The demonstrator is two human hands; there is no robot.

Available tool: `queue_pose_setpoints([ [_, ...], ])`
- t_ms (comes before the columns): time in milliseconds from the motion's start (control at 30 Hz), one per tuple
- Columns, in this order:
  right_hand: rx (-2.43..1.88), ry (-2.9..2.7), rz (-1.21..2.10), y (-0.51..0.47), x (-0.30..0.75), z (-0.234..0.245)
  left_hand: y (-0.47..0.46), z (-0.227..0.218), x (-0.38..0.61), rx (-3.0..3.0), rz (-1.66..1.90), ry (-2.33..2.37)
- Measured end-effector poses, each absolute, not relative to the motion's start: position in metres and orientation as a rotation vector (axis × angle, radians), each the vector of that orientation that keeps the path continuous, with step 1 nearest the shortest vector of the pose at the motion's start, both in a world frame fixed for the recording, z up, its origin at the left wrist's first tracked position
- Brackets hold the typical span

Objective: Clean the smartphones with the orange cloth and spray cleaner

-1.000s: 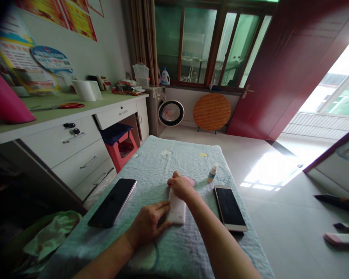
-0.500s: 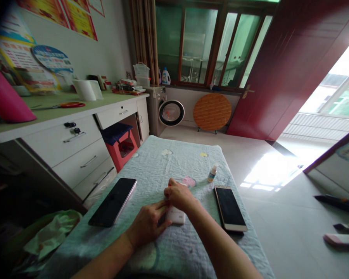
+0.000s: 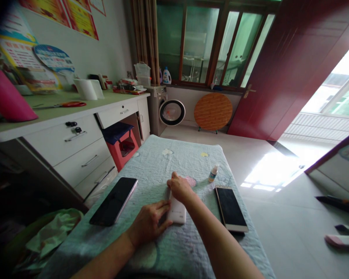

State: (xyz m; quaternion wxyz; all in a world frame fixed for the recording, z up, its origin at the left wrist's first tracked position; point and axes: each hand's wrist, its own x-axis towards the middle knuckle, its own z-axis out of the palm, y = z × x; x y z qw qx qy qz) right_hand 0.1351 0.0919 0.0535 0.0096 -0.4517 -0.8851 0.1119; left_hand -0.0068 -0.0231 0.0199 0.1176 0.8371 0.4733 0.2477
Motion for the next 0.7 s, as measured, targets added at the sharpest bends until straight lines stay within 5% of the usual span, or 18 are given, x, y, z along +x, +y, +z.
queue_pose_setpoints([
  [700,-1.273,-2.735,0.538,0.021,0.144,0.046,-0.014,0.001,-0.012,2.547,1.109,1.481],
])
